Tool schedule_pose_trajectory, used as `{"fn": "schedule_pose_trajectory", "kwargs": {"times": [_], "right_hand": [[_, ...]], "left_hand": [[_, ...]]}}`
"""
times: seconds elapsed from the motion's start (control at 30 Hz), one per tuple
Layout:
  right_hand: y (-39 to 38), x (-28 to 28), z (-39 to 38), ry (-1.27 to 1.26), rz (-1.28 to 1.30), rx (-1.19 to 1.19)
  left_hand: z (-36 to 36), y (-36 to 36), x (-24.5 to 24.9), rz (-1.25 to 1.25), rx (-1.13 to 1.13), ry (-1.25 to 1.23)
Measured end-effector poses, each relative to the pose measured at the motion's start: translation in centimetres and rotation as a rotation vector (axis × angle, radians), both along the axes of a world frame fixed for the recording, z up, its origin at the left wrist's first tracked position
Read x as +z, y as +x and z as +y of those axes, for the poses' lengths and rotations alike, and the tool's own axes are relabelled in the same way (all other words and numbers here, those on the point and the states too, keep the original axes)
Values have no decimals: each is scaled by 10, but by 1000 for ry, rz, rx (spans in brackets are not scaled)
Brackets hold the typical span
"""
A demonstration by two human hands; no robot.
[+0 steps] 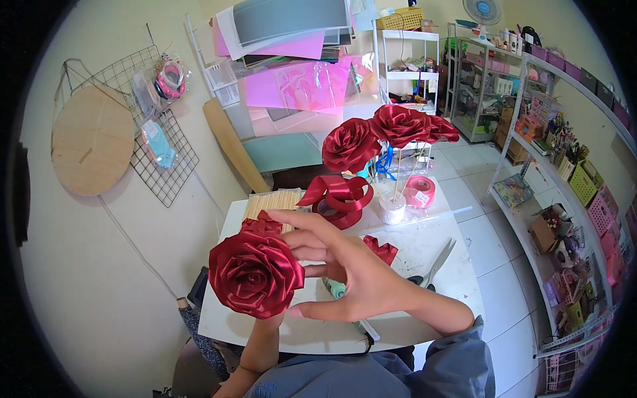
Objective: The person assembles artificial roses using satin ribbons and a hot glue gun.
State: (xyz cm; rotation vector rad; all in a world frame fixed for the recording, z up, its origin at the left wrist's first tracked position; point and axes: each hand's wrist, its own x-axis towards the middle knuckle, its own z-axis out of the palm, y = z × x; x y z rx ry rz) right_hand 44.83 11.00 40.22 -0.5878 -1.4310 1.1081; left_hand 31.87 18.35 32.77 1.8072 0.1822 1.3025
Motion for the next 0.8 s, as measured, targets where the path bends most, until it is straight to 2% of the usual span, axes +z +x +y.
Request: {"fn": "schedule_pose_trajectory", "kwargs": {"times": [0.13,0.23,0.47,0.5,0.57,0.6,0.8], "right_hand": [[3,0,-1,-115,108,47],[2,-3,1,-157,33,-66],[6,-1,-1,-210,-23,-70],[8,-1,0,-224,-39,-71],[10,-3,1,-237,-54,-72],[12,-5,2,-225,-65,-60],[14,-6,5,-178,-99,-55]], "left_hand": [[6,-1,5,76,163,130],[11,-2,8,136,283,230],[18,-2,10,269,564,461],[18,0,1,269,563,462],[19,5,-23,124,279,-142],[19,5,-22,124,279,-141],[17,5,5,162,435,227]]}}
